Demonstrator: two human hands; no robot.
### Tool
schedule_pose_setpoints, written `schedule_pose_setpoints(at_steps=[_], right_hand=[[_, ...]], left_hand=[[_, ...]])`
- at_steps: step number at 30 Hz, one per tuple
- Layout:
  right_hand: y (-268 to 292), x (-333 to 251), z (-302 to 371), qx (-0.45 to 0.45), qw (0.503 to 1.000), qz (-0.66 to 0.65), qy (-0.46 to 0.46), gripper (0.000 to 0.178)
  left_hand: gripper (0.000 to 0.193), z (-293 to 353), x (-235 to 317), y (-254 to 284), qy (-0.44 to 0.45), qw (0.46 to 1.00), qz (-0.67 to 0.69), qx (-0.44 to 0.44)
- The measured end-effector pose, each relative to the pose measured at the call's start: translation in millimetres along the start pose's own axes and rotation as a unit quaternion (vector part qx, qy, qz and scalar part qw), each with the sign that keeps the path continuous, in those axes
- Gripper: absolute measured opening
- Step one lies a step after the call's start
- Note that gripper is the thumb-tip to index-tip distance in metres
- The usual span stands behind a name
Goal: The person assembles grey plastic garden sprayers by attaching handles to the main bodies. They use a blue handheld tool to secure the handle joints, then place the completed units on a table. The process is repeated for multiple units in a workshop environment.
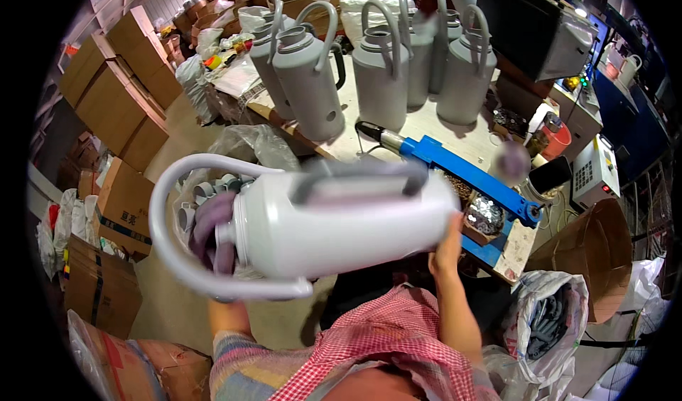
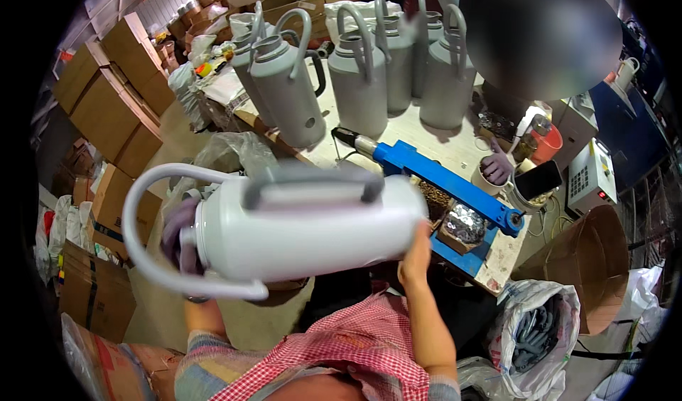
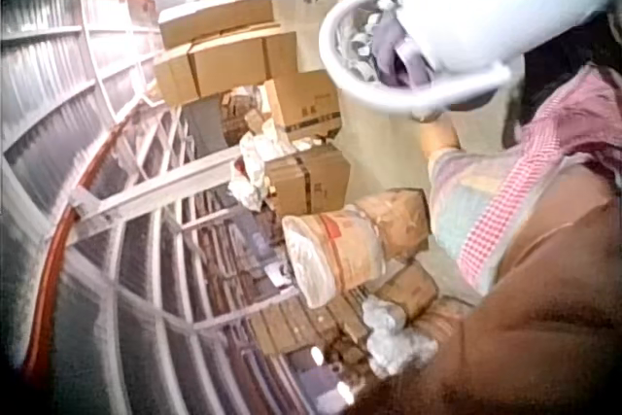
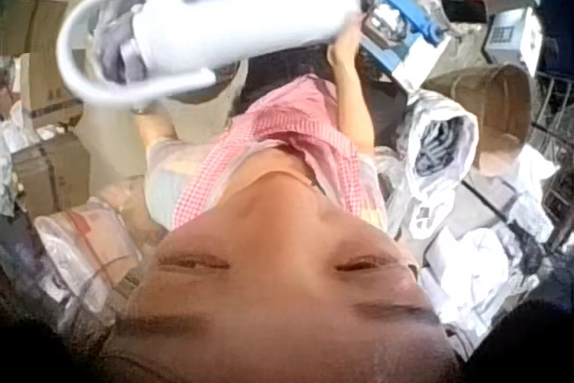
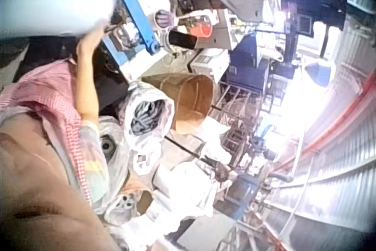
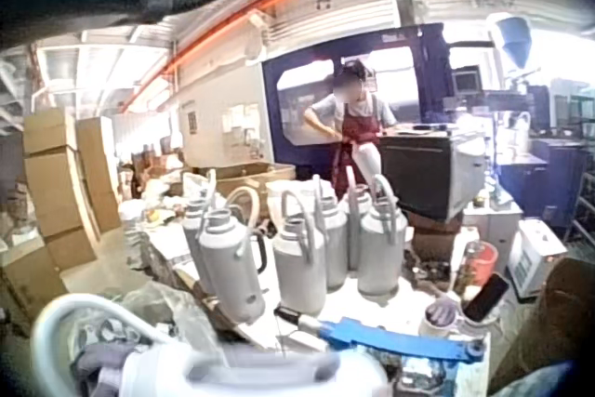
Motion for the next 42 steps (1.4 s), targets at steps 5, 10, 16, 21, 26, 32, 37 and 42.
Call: schedule_pose_setpoints(at_steps=[5, 10, 16, 21, 26, 32, 37, 42], right_hand=[[-99.0, 105.7, 18.0, -0.466, 0.801, 0.245, -0.285, 0.071], [-142.5, -1.1, -21.3, -0.425, 0.832, 0.353, 0.042, 0.052], [-171.7, -90.6, -51.4, -0.386, 0.843, 0.342, 0.151, 0.038], [-187.3, -113.1, -43.7, -0.401, 0.762, 0.449, 0.238, 0.042], [-206.9, -124.6, -78.6, -0.373, 0.717, 0.532, 0.253, 0.047], [-270.5, -157.0, -137.4, -0.295, 0.715, 0.522, 0.360, 0.050], [-272.0, -169.4, -170.8, -0.305, 0.812, 0.421, 0.265, 0.058], [-322.7, -86.0, -194.4, -0.381, 0.835, 0.386, 0.089, 0.135]], left_hand=[[0.051, -39.5, 81.0, 10.4, -0.127, 0.972, -0.062, -0.188], [0.048, -112.3, 1.2, 91.0, 0.086, 0.992, -0.067, -0.059], [0.037, -205.4, -146.2, 71.0, 0.115, 0.960, -0.229, -0.116], [0.053, -244.1, -274.4, 45.0, 0.188, 0.919, -0.336, -0.081], [0.058, -275.7, -330.2, 28.6, 0.172, 0.937, -0.302, -0.020], [0.068, -285.6, -329.9, -31.4, 0.132, 0.921, -0.365, 0.041], [0.085, -229.9, -331.3, -3.6, 0.054, 0.984, -0.109, 0.132], [0.141, -87.0, -453.5, -12.4, 0.142, 0.983, 0.078, 0.082]])
Point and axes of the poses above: each hand's wrist, its own z-axis away from the middle knuckle, its own y-axis out of the back of the hand, x = y × z, the point moved 7 cm from there along -z, towards the middle knuckle, and after that the axes turned 14 degrees about z, right-handed, at the moved point
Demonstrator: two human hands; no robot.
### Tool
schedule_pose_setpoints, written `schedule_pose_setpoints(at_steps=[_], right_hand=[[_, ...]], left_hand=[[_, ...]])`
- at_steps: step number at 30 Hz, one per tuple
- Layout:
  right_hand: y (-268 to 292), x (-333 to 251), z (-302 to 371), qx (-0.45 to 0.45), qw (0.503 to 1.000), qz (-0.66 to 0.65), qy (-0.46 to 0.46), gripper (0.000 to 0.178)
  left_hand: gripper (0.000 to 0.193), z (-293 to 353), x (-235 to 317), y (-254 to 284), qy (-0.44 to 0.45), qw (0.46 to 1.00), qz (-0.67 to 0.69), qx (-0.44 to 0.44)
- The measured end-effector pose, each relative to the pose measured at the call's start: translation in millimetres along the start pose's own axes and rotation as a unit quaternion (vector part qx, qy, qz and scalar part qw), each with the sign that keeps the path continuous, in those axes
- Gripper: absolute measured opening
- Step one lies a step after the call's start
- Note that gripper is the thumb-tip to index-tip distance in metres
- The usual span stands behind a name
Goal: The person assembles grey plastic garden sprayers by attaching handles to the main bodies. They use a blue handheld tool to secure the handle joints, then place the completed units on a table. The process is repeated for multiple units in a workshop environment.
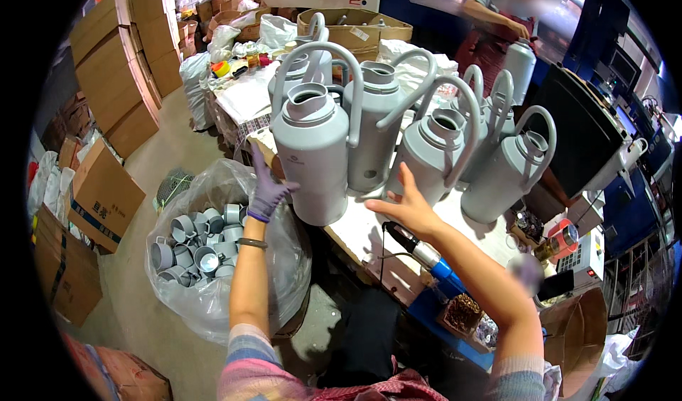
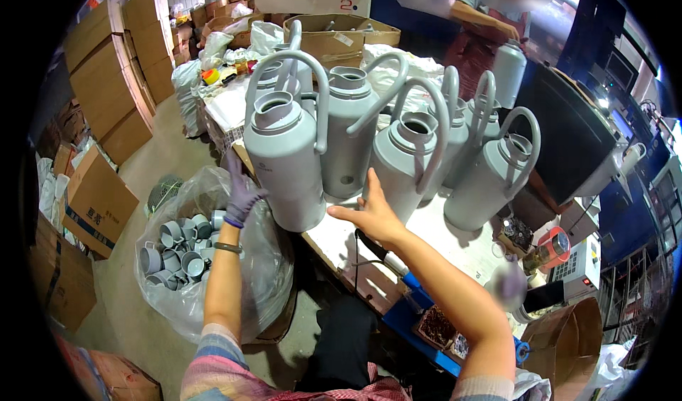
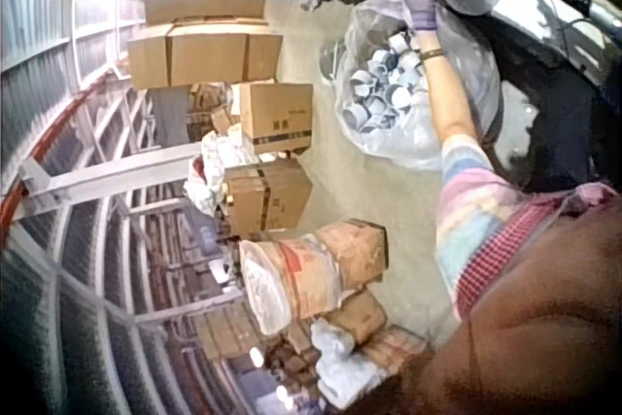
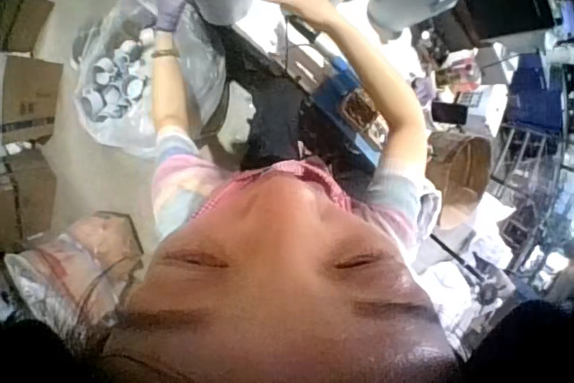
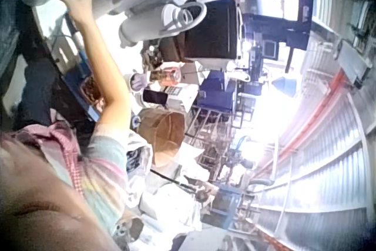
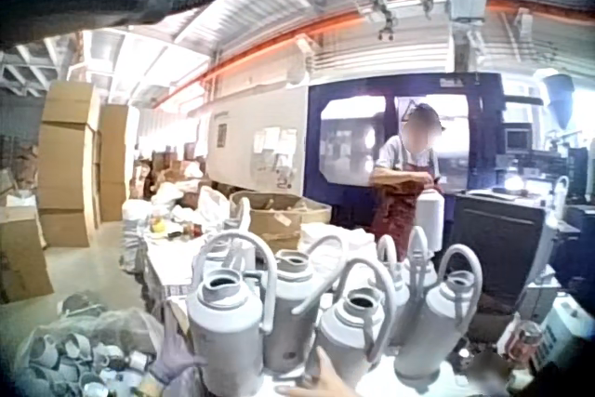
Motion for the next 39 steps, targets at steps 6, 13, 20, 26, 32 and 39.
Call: schedule_pose_setpoints(at_steps=[6, 13, 20, 26, 32, 39], right_hand=[[-32.9, 42.4, -105.4, 0.109, 0.978, 0.165, -0.061, 0.161], [-39.3, 68.2, -168.7, 0.108, 0.981, 0.155, -0.033, 0.167], [-23.7, 91.6, -228.2, 0.206, 0.973, 0.088, -0.051, 0.133], [10.5, 77.3, -266.6, 0.307, 0.943, 0.091, -0.091, 0.096], [-12.6, -156.6, -89.7, 0.374, 0.724, 0.422, 0.397, 0.081], [195.1, -97.3, -33.3, 0.247, 0.959, 0.115, 0.075, 0.031]], left_hand=[[0.135, 4.1, -129.6, 28.2, 0.072, 0.989, 0.128, 0.001], [0.132, -34.2, -177.2, 8.9, 0.090, 0.990, 0.056, -0.092], [0.130, -73.8, -181.6, -23.9, 0.035, 0.999, -0.015, -0.034], [0.139, -84.7, -185.0, -80.3, 0.042, 0.991, -0.121, 0.044], [0.131, -61.8, -171.8, -34.4, 0.053, 0.981, -0.160, 0.097], [0.095, 40.4, -104.8, -121.6, 0.156, 0.925, 0.279, 0.206]])
Point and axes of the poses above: each hand's wrist, its own z-axis away from the middle knuckle, its own y-axis out of the back of the hand, x = y × z, the point moved 7 cm from there along -z, towards the middle knuckle, and after that the axes turned 14 degrees about z, right-handed, at the moved point
